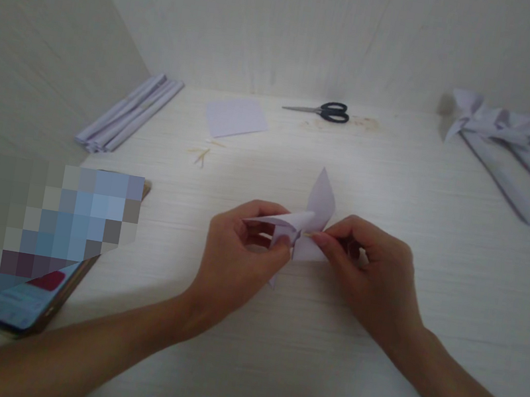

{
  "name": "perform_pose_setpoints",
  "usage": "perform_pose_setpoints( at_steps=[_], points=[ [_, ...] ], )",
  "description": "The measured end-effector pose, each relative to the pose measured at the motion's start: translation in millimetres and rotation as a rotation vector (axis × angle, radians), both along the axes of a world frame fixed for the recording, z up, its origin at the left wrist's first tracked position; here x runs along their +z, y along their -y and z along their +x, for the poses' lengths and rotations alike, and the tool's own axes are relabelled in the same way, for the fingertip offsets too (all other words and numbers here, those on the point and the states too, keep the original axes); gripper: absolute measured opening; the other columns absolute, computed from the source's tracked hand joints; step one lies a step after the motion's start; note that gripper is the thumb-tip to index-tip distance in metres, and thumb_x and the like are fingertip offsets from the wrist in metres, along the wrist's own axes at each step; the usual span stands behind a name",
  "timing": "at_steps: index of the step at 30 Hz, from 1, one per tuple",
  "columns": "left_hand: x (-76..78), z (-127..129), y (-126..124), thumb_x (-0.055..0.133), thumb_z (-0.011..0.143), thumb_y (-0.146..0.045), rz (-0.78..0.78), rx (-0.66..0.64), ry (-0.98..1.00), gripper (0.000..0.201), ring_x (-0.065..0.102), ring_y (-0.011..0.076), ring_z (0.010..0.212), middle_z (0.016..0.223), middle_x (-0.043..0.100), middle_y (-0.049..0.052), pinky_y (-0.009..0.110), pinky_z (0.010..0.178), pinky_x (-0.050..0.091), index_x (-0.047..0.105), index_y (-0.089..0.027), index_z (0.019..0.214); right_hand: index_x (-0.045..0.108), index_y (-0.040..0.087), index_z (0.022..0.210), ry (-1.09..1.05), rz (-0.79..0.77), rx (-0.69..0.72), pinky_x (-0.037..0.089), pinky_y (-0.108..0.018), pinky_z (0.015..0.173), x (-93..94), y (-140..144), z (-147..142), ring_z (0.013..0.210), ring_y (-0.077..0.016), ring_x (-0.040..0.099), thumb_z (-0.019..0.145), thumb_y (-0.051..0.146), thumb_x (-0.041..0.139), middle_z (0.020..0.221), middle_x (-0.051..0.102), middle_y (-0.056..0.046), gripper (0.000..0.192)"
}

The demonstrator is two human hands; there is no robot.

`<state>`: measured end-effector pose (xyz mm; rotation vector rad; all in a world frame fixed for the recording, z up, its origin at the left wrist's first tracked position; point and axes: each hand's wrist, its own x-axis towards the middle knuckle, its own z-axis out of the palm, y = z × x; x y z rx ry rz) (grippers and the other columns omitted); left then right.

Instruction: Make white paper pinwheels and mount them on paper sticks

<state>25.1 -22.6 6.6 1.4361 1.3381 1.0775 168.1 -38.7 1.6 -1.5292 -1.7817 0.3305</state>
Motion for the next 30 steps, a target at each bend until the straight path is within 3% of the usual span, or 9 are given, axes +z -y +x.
perform_pose_setpoints(
  at_steps=[22,30],
  points=[
    [-1.7,-0.2,-0.4,0.061,0.058,-0.016,-0.026,0.000,0.033,0.013,0.057,0.0082,0.048,0.059,0.063,-0.002,0.014,0.042,0.044,0.059,-0.015,0.072,0.054,0.018,0.058,-0.021,-0.015,0.004,0.031,-0.021,0.039,-1.4,0.2,-0.3,0.041,-0.0074,0.038,0.069,0.022,0.060,0.048,0.048,0.003,0.013],
    [-3.6,-0.9,-1.3,0.061,0.059,-0.016,-0.010,0.003,0.014,0.011,0.057,0.0075,0.047,0.057,0.062,-0.003,0.013,0.041,0.043,0.059,-0.015,0.070,0.050,0.018,0.057,0.062,0.089,0.054,0.031,-0.020,0.040,-1.2,3.4,-1.3,0.042,-0.0072,0.038,0.071,0.021,0.058,0.049,0.046,0.003,0.017]
  ],
)
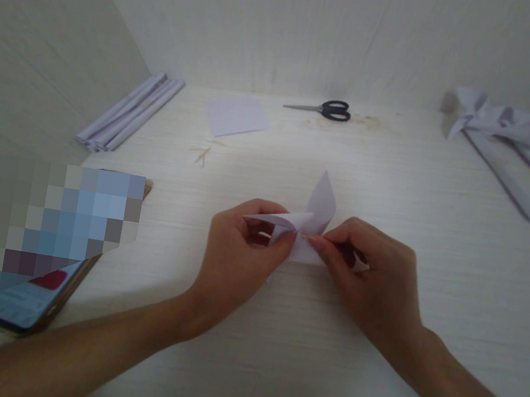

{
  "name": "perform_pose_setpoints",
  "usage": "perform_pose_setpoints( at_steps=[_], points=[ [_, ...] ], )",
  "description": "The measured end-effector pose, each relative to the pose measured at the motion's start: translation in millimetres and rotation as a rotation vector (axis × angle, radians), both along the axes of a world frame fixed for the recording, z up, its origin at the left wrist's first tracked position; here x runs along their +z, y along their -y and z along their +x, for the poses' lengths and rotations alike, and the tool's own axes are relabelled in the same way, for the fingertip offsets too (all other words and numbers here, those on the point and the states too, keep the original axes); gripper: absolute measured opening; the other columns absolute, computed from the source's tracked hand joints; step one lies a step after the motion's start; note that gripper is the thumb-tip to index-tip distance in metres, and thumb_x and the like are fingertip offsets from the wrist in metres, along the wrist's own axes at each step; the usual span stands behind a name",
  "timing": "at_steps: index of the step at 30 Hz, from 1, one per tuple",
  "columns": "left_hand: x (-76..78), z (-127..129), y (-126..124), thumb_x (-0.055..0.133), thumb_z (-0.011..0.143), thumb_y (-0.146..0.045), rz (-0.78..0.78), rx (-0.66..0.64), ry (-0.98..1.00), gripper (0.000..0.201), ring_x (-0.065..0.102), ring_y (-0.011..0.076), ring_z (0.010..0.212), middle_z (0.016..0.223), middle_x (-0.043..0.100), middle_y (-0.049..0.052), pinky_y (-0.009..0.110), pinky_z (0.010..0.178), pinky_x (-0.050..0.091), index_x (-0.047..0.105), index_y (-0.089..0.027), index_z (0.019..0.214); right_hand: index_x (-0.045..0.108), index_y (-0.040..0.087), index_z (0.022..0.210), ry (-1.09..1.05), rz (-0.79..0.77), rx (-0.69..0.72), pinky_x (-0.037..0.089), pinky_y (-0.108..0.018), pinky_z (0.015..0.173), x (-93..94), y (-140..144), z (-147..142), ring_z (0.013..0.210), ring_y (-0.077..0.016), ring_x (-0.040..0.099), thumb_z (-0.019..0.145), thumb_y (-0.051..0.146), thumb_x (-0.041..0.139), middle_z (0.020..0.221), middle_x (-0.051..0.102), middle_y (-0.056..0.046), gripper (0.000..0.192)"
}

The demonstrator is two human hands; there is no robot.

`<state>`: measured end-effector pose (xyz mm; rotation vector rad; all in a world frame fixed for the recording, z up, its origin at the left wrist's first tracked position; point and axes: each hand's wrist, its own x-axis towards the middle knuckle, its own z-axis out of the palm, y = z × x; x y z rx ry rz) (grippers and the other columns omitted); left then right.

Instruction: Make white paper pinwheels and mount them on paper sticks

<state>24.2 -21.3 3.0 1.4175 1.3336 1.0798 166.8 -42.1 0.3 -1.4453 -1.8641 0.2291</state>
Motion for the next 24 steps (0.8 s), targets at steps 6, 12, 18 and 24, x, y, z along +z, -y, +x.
perform_pose_setpoints(
  at_steps=[6,12,18,24],
  points=[
    [0.3,0.7,-0.5,0.061,0.058,-0.015,-0.002,-0.006,0.001,0.012,0.056,0.0067,0.047,0.057,0.062,-0.004,0.012,0.041,0.042,0.059,-0.015,0.070,0.047,0.017,0.054,0.094,0.046,0.007,0.029,-0.020,0.040,-1.5,1.2,-2.2,0.040,-0.0065,0.036,0.073,0.021,0.055,0.048,0.044,0.004,0.021],
    [-0.3,0.9,-0.7,0.061,0.058,-0.015,0.015,-0.004,-0.024,0.011,0.056,0.0071,0.047,0.057,0.062,-0.003,0.012,0.040,0.042,0.059,-0.015,0.069,0.046,0.018,0.056,0.068,0.075,0.034,0.032,-0.019,0.042,-2.7,1.5,-2.8,0.044,-0.0066,0.040,0.071,0.017,0.056,0.052,0.047,0.004,0.018],
    [1.3,1.1,0.3,0.061,0.058,-0.014,0.026,0.002,-0.058,0.011,0.055,0.0068,0.046,0.057,0.062,-0.004,0.012,0.039,0.041,0.059,-0.016,0.069,0.045,0.017,0.055,0.103,0.054,0.015,0.029,-0.019,0.041,-2.6,2.4,-2.0,0.041,-0.0059,0.036,0.074,0.020,0.055,0.048,0.044,0.005,0.021],
    [-0.1,2.0,-0.1,0.060,0.058,-0.014,0.028,-0.018,-0.055,0.011,0.057,0.0083,0.049,0.059,0.063,-0.002,0.013,0.043,0.044,0.059,-0.015,0.069,0.044,0.017,0.054,0.095,0.088,0.065,0.031,-0.019,0.043,-3.3,1.5,-2.7,0.044,-0.0060,0.038,0.071,0.014,0.056,0.052,0.045,0.004,0.021]
  ],
)
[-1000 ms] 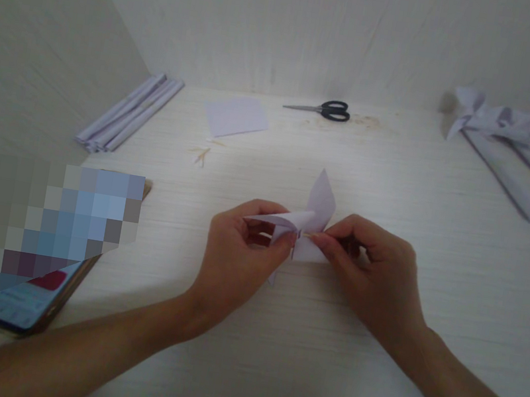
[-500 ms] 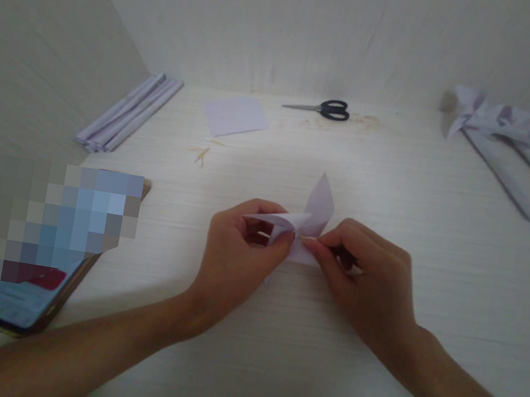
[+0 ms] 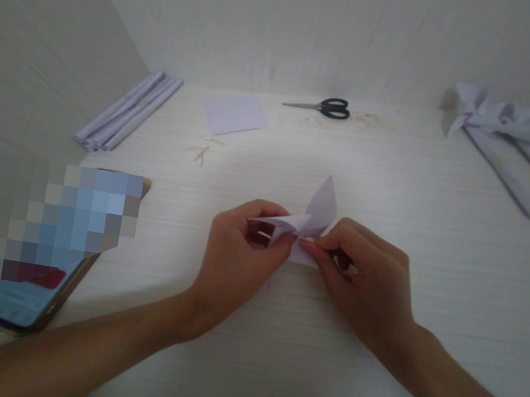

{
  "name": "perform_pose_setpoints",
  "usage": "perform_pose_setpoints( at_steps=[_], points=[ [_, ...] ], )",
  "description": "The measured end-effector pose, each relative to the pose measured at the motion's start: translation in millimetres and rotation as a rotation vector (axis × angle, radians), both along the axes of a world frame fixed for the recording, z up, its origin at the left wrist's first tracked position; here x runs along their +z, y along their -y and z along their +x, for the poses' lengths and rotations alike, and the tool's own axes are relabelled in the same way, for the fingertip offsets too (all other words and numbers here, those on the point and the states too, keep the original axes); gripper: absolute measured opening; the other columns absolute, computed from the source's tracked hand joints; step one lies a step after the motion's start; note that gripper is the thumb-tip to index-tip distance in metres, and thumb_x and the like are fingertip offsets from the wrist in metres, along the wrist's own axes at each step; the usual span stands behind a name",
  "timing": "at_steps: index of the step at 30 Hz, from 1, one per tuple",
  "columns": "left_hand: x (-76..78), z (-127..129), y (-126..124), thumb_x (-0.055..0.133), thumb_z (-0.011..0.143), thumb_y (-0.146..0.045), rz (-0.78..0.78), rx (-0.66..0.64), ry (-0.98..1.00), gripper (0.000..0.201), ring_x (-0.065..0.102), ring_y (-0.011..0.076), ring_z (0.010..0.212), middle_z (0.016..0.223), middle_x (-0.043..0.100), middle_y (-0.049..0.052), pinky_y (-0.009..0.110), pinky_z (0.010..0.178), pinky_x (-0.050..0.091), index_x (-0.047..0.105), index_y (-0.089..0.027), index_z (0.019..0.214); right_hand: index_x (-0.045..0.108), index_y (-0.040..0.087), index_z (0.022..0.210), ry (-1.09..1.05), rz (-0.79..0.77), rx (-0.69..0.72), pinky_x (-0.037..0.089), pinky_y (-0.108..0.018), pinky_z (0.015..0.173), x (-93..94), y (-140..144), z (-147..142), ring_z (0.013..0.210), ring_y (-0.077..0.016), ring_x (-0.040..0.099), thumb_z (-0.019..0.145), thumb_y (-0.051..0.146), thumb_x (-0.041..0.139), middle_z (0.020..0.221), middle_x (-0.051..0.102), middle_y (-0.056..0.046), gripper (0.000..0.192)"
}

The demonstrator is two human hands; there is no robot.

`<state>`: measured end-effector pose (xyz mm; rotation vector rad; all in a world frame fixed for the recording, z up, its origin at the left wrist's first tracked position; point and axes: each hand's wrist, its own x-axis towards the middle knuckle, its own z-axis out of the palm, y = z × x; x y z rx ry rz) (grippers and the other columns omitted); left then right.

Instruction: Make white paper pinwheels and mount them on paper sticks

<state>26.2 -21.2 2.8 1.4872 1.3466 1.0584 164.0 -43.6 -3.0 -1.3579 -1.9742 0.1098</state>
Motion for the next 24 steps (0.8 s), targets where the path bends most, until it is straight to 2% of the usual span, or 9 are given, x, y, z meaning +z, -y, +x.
perform_pose_setpoints(
  at_steps=[5,11,17,24],
  points=[
    [-0.1,0.0,-0.1,0.060,0.058,-0.014,0.007,0.008,-0.007,0.011,0.056,0.0075,0.047,0.059,0.063,-0.003,0.013,0.042,0.043,0.059,-0.016,0.068,0.046,0.017,0.056,-0.032,-0.029,0.000,0.032,-0.018,0.043,-1.8,-0.8,-0.2,0.046,-0.0060,0.040,0.072,0.013,0.056,0.053,0.047,0.004,0.019],
    [0.3,-0.7,1.0,0.059,0.059,-0.016,0.019,0.002,-0.057,0.010,0.056,0.0079,0.049,0.061,0.063,-0.002,0.014,0.043,0.044,0.060,-0.017,0.069,0.045,0.018,0.055,0.029,-0.043,-0.048,0.030,-0.020,0.042,-1.4,-1.2,0.8,0.043,-0.0063,0.039,0.075,0.024,0.054,0.049,0.045,0.004,0.023],
    [-1.1,-1.6,3.1,0.059,0.060,-0.017,0.037,-0.032,-0.071,0.010,0.056,0.0082,0.051,0.062,0.062,-0.002,0.015,0.046,0.045,0.060,-0.017,0.070,0.044,0.017,0.052,0.078,-0.030,-0.049,0.029,-0.021,0.041,0.6,-2.6,1.5,0.041,-0.0068,0.039,0.077,0.023,0.052,0.046,0.045,0.004,0.027],
    [-1.8,-1.3,2.4,0.059,0.060,-0.016,0.030,-0.032,-0.049,0.010,0.057,0.0078,0.052,0.063,0.063,-0.002,0.014,0.046,0.044,0.060,-0.017,0.070,0.056,0.017,0.056,-0.015,-0.031,-0.067,0.031,-0.021,0.041,2.5,-1.0,1.1,0.041,-0.0069,0.041,0.071,0.023,0.058,0.047,0.050,0.003,0.016]
  ],
)
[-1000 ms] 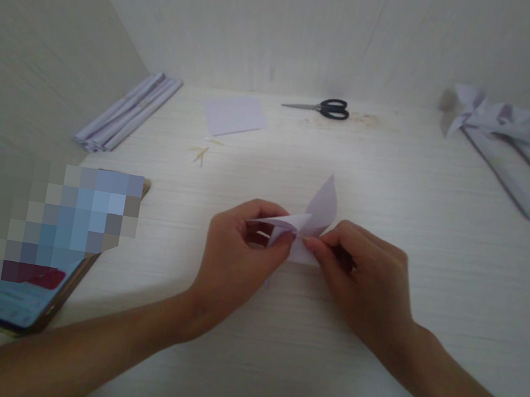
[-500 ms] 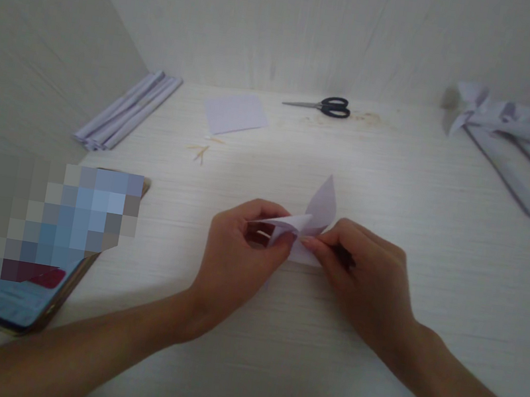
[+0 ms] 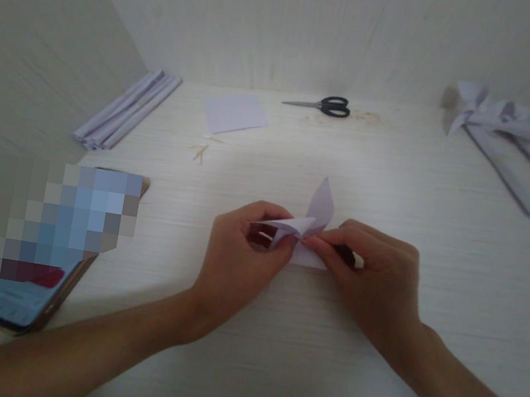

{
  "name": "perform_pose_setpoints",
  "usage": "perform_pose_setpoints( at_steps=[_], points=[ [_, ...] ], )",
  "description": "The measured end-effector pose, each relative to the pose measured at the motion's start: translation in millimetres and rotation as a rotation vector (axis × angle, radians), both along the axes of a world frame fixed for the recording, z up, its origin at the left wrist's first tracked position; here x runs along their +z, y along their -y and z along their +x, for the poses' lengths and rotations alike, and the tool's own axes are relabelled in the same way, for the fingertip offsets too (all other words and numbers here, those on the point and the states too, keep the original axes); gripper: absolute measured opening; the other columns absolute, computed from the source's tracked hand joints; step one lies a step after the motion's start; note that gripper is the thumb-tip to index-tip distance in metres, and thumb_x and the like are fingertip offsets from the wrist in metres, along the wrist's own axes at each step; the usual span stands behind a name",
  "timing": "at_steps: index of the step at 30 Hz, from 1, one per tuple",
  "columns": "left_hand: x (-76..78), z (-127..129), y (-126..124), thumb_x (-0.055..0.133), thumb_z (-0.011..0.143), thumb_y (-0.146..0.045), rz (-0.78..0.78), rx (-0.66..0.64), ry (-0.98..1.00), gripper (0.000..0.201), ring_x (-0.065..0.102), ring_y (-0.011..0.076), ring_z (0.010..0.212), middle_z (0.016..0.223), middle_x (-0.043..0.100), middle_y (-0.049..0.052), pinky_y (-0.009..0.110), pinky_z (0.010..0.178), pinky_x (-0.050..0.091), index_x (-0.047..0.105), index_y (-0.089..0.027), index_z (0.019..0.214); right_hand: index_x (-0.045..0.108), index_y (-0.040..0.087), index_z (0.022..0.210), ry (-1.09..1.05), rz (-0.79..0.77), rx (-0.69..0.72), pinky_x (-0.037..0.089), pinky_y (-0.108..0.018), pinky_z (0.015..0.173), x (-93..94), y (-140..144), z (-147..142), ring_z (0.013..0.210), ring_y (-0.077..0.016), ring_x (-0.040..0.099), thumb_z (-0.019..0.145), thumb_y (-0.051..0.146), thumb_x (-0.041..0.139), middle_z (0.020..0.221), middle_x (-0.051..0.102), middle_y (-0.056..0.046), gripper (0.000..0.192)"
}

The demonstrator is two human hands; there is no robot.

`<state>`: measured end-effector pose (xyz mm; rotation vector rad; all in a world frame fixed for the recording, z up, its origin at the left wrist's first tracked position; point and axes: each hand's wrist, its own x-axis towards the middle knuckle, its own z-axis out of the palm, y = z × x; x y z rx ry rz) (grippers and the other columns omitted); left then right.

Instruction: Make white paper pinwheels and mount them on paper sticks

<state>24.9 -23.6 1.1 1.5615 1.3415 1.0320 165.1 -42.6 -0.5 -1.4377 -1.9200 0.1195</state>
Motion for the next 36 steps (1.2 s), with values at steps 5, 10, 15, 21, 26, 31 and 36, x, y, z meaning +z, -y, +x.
perform_pose_setpoints(
  at_steps=[5,10,15,21,26,31,36],
  points=[
    [0.6,0.6,-0.1,0.059,0.061,-0.016,-0.011,-0.002,0.037,0.009,0.057,0.0074,0.050,0.061,0.063,-0.003,0.013,0.044,0.044,0.059,-0.016,0.070,0.056,0.018,0.057,-0.083,0.035,0.012,0.033,-0.019,0.040,2.1,1.5,-1.3,0.041,-0.0063,0.044,0.069,0.019,0.060,0.051,0.056,0.003,0.013],
    [1.5,1.3,0.6,0.060,0.060,-0.018,-0.037,0.005,0.054,0.010,0.057,0.0088,0.049,0.060,0.063,-0.001,0.015,0.044,0.045,0.060,-0.015,0.070,0.055,0.018,0.060,-0.183,0.030,-0.018,0.036,-0.019,0.039,-0.1,2.1,-1.8,0.042,-0.0074,0.047,0.067,0.019,0.062,0.051,0.057,0.003,0.010],
    [2.7,0.5,-0.5,0.061,0.059,-0.018,-0.006,0.062,0.058,0.012,0.058,0.0090,0.051,0.061,0.064,-0.001,0.015,0.044,0.045,0.060,-0.015,0.071,0.054,0.018,0.058,-0.361,0.043,0.107,0.044,-0.021,0.045,-6.0,2.3,-1.6,0.053,-0.0103,0.055,0.069,0.013,0.059,0.062,0.062,-0.001,0.012],
    [3.2,-0.7,-2.8,0.061,0.058,-0.017,0.023,0.136,0.070,0.013,0.058,0.0088,0.051,0.061,0.063,-0.002,0.015,0.044,0.045,0.060,-0.015,0.071,0.058,0.019,0.073,-0.310,0.045,0.204,0.048,-0.022,0.056,-4.6,3.4,-0.2,0.063,-0.0113,0.059,0.072,0.006,0.053,0.070,0.065,-0.001,0.014],
    [2.9,-0.6,-1.5,0.061,0.058,-0.017,0.025,0.113,0.081,0.013,0.059,0.0092,0.053,0.064,0.064,-0.001,0.015,0.045,0.045,0.060,-0.015,0.072,0.055,0.020,0.069,-0.037,0.096,0.073,0.044,-0.021,0.051,-3.8,2.3,2.2,0.057,-0.0109,0.058,0.075,0.015,0.053,0.063,0.063,0.001,0.007],
    [2.2,-0.5,0.5,0.060,0.060,-0.019,0.033,0.083,0.067,0.012,0.059,0.0101,0.056,0.066,0.064,-0.001,0.017,0.048,0.047,0.060,-0.017,0.071,0.050,0.019,0.062,0.107,0.108,0.000,0.036,-0.021,0.044,-2.8,1.7,1.4,0.046,-0.0091,0.050,0.077,0.024,0.052,0.054,0.056,0.002,0.016],
    [1.3,-0.4,0.8,0.059,0.061,-0.019,0.045,0.076,0.051,0.011,0.059,0.0103,0.057,0.067,0.064,-0.001,0.017,0.049,0.047,0.060,-0.018,0.071,0.046,0.019,0.056,0.137,0.100,-0.009,0.032,-0.022,0.041,-2.8,2.1,0.6,0.043,-0.0089,0.046,0.078,0.028,0.049,0.049,0.052,0.002,0.024]
  ],
)
